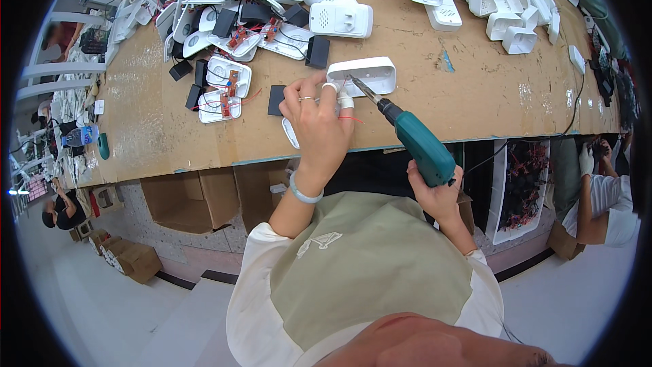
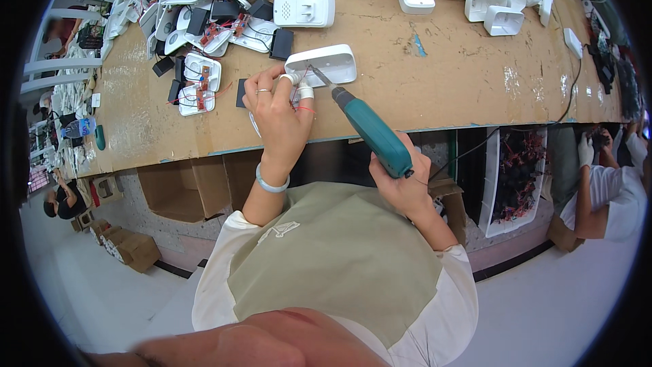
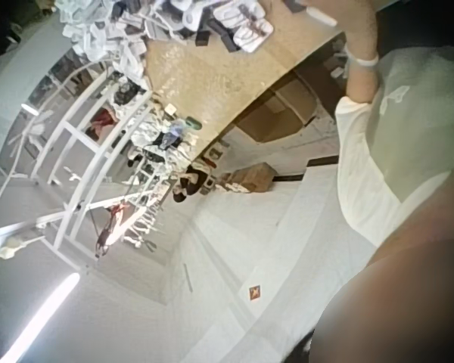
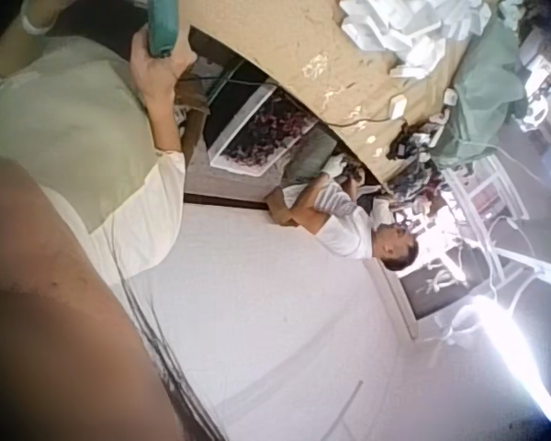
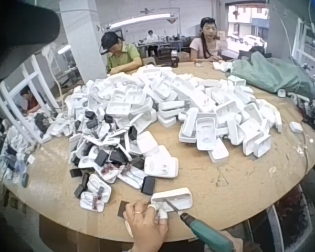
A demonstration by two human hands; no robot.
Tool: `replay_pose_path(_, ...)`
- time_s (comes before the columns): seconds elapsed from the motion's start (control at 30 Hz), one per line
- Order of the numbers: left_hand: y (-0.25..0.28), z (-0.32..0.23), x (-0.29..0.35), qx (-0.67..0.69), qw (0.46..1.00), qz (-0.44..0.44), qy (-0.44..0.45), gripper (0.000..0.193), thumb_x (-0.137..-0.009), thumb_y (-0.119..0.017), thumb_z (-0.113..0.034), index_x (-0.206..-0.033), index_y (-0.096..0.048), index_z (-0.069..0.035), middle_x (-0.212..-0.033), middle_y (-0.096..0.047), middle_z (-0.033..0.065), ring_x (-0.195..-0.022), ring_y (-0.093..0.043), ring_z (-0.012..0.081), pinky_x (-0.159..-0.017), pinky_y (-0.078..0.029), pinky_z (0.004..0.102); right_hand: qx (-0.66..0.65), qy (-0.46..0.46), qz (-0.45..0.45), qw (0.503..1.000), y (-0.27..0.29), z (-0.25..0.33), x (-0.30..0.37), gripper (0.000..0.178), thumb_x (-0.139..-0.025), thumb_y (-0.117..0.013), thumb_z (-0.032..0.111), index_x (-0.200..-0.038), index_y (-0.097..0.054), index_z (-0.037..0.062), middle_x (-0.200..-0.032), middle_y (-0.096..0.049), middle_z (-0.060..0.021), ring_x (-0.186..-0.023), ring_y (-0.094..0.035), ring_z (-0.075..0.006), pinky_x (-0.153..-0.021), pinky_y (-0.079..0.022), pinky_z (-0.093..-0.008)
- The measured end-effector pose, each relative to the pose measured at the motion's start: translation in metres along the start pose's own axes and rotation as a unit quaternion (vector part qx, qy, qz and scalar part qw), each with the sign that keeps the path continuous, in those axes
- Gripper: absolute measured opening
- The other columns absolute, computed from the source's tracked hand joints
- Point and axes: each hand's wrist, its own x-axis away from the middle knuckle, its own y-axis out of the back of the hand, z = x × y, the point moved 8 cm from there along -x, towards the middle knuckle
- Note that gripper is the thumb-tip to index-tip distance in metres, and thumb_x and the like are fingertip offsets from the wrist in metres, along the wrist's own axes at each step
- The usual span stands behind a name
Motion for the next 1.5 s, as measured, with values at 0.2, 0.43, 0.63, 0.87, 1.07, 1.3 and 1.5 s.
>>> replay_pose_path(0.2, 0.000, 0.001, 0.000, 0.003, 1.000, -0.005, 0.002, 0.020, -0.074, -0.075, -0.008, -0.092, -0.070, -0.002, -0.112, -0.065, 0.0098, -0.106, -0.053, 0.0311, -0.090, -0.038, 0.0451, 0.015, 0.015, 0.007, 1.000, -0.003, 0.000, -0.004, 0.031, -0.079, -0.071, -0.005, -0.110, -0.064, -0.0034, -0.080, -0.065, -0.0114, -0.063, -0.064, -0.0183, -0.062, -0.050, -0.0270)
replay_pose_path(0.43, 0.000, 0.002, -0.001, 0.006, 1.000, -0.004, 0.001, 0.020, -0.074, -0.076, -0.008, -0.092, -0.070, -0.004, -0.111, -0.065, 0.0092, -0.106, -0.053, 0.0305, -0.089, -0.038, 0.0441, 0.005, 0.000, 0.011, 1.000, -0.003, -0.005, -0.004, 0.026, -0.080, -0.071, -0.004, -0.105, -0.064, -0.0022, -0.077, -0.064, -0.0111, -0.062, -0.063, -0.0190, -0.061, -0.050, -0.0270)
replay_pose_path(0.63, -0.002, 0.003, 0.001, -0.002, 1.000, -0.006, 0.003, 0.020, -0.074, -0.076, -0.008, -0.092, -0.070, -0.004, -0.111, -0.065, 0.0087, -0.106, -0.053, 0.0302, -0.088, -0.038, 0.0442, 0.002, 0.004, 0.004, 1.000, -0.002, -0.002, -0.004, 0.026, -0.079, -0.071, -0.004, -0.104, -0.064, -0.0028, -0.079, -0.065, -0.0118, -0.062, -0.064, -0.0197, -0.061, -0.050, -0.0269)
replay_pose_path(0.87, -0.003, 0.001, 0.002, -0.003, 1.000, -0.007, 0.002, 0.019, -0.074, -0.077, -0.009, -0.091, -0.070, -0.004, -0.111, -0.065, 0.0086, -0.105, -0.053, 0.0301, -0.087, -0.038, 0.0441, -0.006, -0.010, -0.006, 1.000, 0.005, -0.002, 0.002, 0.025, -0.079, -0.070, -0.005, -0.103, -0.067, -0.0032, -0.085, -0.067, -0.0114, -0.069, -0.064, -0.0155, -0.066, -0.051, -0.0267)
replay_pose_path(1.07, -0.002, 0.001, 0.000, -0.015, 1.000, -0.004, 0.007, 0.019, -0.074, -0.076, -0.009, -0.092, -0.070, -0.004, -0.111, -0.065, 0.0090, -0.106, -0.053, 0.0304, -0.087, -0.038, 0.0448, -0.053, -0.072, -0.028, 0.996, 0.013, -0.009, 0.013, 0.019, -0.079, -0.071, -0.005, -0.097, -0.068, -0.0028, -0.088, -0.068, -0.0106, -0.073, -0.064, -0.0148, -0.067, -0.051, -0.0263)
replay_pose_path(1.3, 0.011, 0.005, 0.001, -0.041, 0.999, 0.001, 0.016, 0.021, -0.077, -0.075, -0.013, -0.095, -0.071, -0.005, -0.115, -0.065, 0.0106, -0.110, -0.053, 0.0332, -0.090, -0.037, 0.0484, -0.072, -0.109, -0.038, 0.991, 0.018, -0.008, 0.025, 0.015, -0.080, -0.074, -0.002, -0.094, -0.068, -0.0009, -0.079, -0.068, -0.0059, -0.069, -0.065, -0.0129, -0.065, -0.052, -0.0267)
replay_pose_path(1.5, 0.014, -0.012, 0.007, 0.032, 0.998, 0.020, -0.040, 0.036, -0.081, -0.076, -0.017, -0.113, -0.070, -0.003, -0.122, -0.061, 0.0221, -0.113, -0.056, 0.0396, -0.098, -0.042, 0.0491, -0.030, -0.013, -0.084, 0.996, 0.037, 0.013, 0.025, 0.031, -0.082, -0.074, 0.010, -0.110, -0.064, 0.0027, -0.081, -0.068, -0.0056, -0.071, -0.064, -0.0096, -0.068, -0.053, -0.0298)
